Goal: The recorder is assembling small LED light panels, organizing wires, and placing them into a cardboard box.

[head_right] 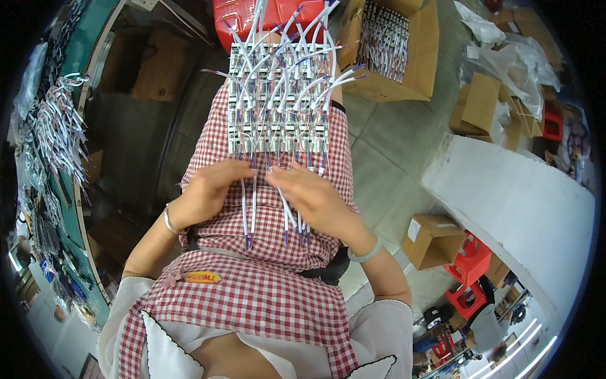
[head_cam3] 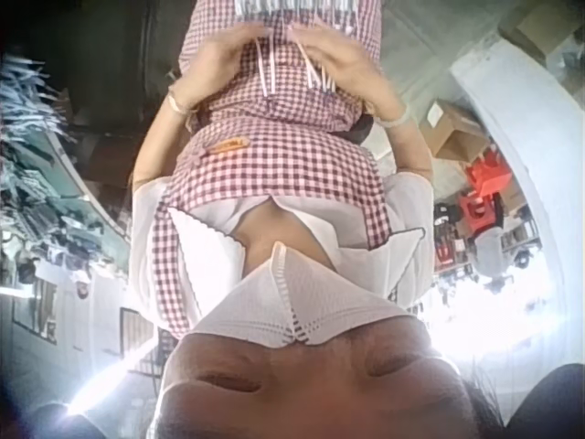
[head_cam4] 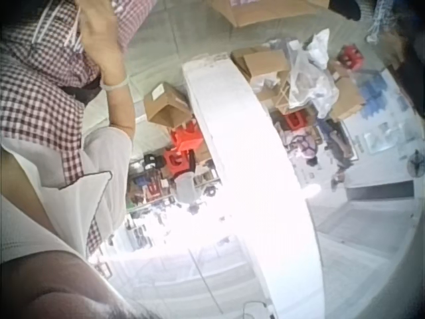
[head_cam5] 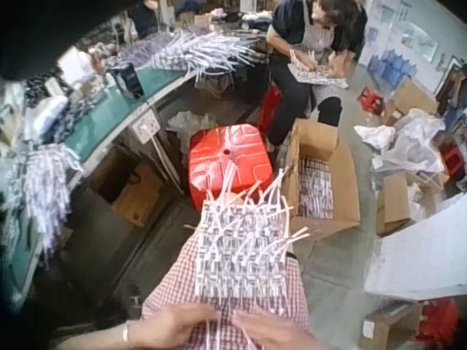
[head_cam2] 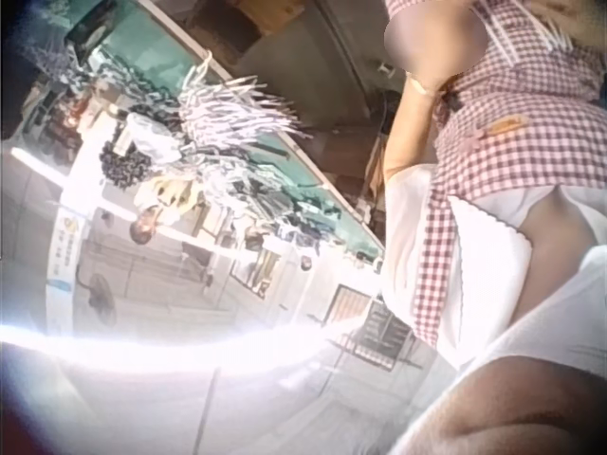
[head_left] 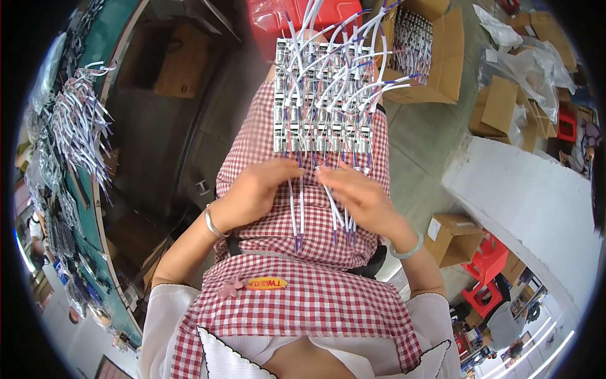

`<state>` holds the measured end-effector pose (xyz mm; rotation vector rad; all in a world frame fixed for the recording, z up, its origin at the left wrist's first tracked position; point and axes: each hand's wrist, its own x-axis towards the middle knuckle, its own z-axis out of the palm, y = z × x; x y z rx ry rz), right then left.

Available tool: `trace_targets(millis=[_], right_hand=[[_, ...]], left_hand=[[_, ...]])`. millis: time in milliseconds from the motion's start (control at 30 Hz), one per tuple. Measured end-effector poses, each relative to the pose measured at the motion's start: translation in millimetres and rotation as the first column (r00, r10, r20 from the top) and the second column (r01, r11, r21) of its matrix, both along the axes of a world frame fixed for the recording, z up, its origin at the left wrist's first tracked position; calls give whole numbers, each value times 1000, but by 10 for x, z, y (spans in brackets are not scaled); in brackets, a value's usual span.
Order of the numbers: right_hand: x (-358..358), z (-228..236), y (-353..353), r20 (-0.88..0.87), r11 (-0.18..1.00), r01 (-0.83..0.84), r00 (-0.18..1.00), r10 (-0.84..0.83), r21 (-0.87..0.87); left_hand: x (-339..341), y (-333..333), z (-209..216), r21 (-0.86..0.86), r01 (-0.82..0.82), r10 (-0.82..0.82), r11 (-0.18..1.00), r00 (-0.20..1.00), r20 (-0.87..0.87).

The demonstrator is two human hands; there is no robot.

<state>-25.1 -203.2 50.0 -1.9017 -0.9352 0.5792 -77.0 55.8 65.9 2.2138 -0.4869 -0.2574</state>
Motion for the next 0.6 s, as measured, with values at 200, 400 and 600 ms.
trace_targets(millis=[200, 400, 600], right_hand=[[586, -380, -19, -312, 507, 836, 548, -776, 207], [947, -577, 183, -552, 555, 832, 462, -694, -1], [1081, -400, 413, -755, 550, 831, 412, -510, 82]], left_hand=[[493, 95, -202, -263, -750, 653, 607, 659, -372], [919, 157, -345, -20, -718, 654, 696, 645, -395], [918, 404, -429, -258, -791, 497, 554, 563, -660]])
